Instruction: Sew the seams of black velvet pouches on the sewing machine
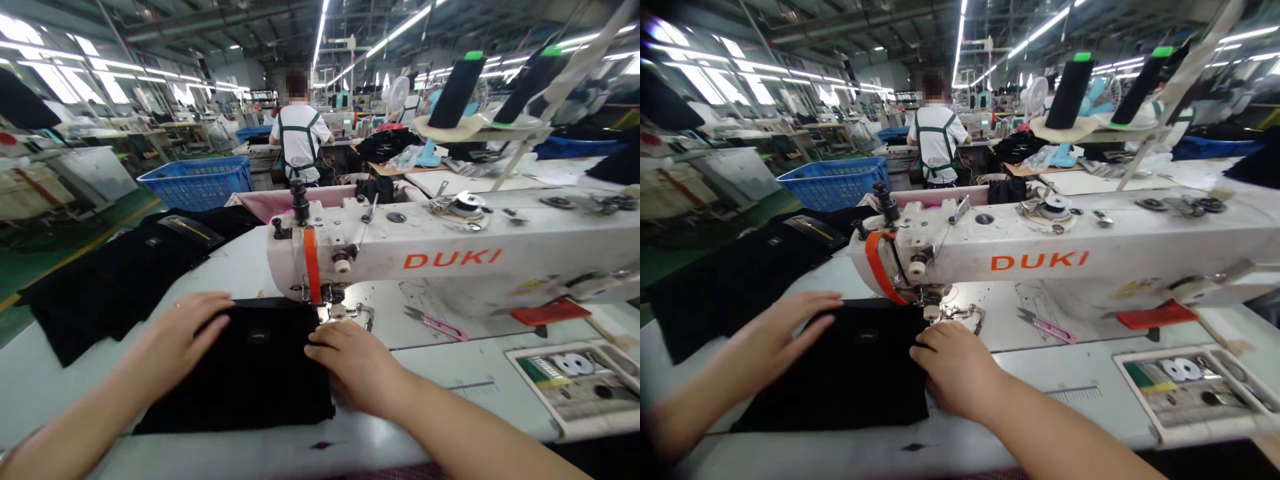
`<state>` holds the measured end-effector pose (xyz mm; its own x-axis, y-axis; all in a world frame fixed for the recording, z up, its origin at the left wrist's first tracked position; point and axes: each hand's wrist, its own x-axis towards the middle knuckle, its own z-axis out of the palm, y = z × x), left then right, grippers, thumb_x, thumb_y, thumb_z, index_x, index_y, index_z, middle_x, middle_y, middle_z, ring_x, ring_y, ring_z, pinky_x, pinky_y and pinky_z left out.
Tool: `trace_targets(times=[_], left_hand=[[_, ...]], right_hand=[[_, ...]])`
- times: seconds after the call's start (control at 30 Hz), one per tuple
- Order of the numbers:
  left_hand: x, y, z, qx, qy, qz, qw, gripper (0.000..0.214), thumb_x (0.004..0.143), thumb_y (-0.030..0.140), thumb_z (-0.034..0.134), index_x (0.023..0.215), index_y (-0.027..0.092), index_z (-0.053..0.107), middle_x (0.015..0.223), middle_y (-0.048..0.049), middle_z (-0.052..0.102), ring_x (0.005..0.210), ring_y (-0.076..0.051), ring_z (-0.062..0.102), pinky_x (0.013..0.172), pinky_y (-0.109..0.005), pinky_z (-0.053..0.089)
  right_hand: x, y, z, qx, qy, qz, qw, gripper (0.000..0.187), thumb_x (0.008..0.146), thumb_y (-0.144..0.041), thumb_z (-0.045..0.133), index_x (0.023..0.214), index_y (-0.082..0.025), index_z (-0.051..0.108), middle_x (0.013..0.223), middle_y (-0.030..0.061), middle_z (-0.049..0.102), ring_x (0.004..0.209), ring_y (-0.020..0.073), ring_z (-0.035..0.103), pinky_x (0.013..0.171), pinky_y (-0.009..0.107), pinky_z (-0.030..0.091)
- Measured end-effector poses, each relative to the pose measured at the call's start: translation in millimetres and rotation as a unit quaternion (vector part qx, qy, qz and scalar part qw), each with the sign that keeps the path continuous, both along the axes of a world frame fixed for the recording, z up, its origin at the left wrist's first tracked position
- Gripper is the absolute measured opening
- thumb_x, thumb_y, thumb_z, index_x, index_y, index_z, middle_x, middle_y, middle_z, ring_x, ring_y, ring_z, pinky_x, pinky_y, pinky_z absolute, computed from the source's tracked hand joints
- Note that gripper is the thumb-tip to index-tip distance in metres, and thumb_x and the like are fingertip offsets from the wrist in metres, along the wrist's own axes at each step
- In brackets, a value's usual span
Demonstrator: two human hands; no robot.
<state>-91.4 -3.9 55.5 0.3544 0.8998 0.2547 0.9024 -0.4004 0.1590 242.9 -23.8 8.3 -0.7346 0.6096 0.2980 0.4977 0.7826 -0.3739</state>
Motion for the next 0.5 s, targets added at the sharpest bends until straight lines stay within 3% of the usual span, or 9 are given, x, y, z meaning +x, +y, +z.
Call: trace_targets(times=[0.03, 0.1, 0.17, 0.23, 0.33, 0.5], left_hand=[[21.9, -19.2, -4.9, -0.031, 0.005, -0.059, 0.998, 0.042, 0.095, 0.05, 0.051, 0.131, 0.033, 0.062, 0.142, -0.0047, 0.06, 0.128, -0.03, 0.059, 0.111, -0.049, 0.048], [62.6, -52.0, -14.0, -0.066, 0.021, -0.181, 0.981, 0.068, 0.088, 0.052, 0.064, 0.151, 0.039, 0.041, 0.155, -0.0036, 0.046, 0.136, -0.033, 0.052, 0.107, -0.051, 0.052], [90.6, -70.8, -22.2, -0.077, 0.024, -0.223, 0.971, 0.09, 0.082, 0.05, 0.072, 0.158, 0.036, 0.026, 0.159, -0.0068, 0.038, 0.14, -0.036, 0.046, 0.107, -0.054, 0.051], [102.2, -74.8, -29.3, -0.077, 0.021, -0.233, 0.969, 0.093, 0.082, 0.036, 0.071, 0.16, 0.033, 0.02, 0.159, -0.0078, 0.036, 0.141, -0.036, 0.045, 0.108, -0.056, 0.048], [98.7, -67.2, -33.4, -0.089, 0.008, -0.222, 0.971, 0.085, 0.084, 0.017, 0.057, 0.159, 0.034, 0.022, 0.158, -0.0036, 0.039, 0.14, -0.031, 0.047, 0.11, -0.051, 0.047], [84.9, -58.3, -27.1, -0.162, -0.058, -0.167, 0.971, 0.059, 0.1, 0.031, 0.045, 0.156, 0.041, 0.028, 0.155, 0.002, 0.043, 0.138, -0.027, 0.049, 0.11, -0.048, 0.045]], right_hand=[[6.0, 0.0, 5.1, -0.002, 0.007, 0.003, 1.0, 0.047, 0.085, -0.011, 0.057, 0.131, -0.019, 0.062, 0.133, 0.0093, 0.065, 0.124, 0.0238, 0.057, 0.107, 0.042, 0.045], [22.3, -0.7, 16.8, -0.006, 0.001, -0.003, 1.0, 0.054, 0.082, -0.007, 0.055, 0.134, -0.02, 0.06, 0.135, 0.0083, 0.063, 0.127, 0.0231, 0.055, 0.109, 0.043, 0.042], [42.1, -1.2, 26.6, -0.016, -0.031, -0.023, 0.999, 0.06, 0.077, -0.002, 0.054, 0.134, -0.021, 0.06, 0.136, 0.007, 0.063, 0.129, 0.0232, 0.053, 0.112, 0.045, 0.039], [60.4, 1.1, 30.3, -0.021, -0.067, -0.052, 0.996, 0.062, 0.076, 0.001, 0.053, 0.133, -0.021, 0.06, 0.138, 0.0065, 0.062, 0.132, 0.0235, 0.051, 0.113, 0.045, 0.038], [72.8, 12.6, 23.9, -0.02, -0.09, -0.081, 0.992, 0.052, 0.084, -0.001, 0.055, 0.131, -0.022, 0.061, 0.136, 0.0074, 0.063, 0.13, 0.0244, 0.052, 0.109, 0.046, 0.042], [45.3, 39.8, 5.5, 0.036, -0.039, -0.164, 0.985, 0.025, 0.089, -0.023, 0.071, 0.113, -0.017, 0.064, 0.114, 0.0105, 0.066, 0.111, 0.0267, 0.057, 0.096, 0.041, 0.047]])
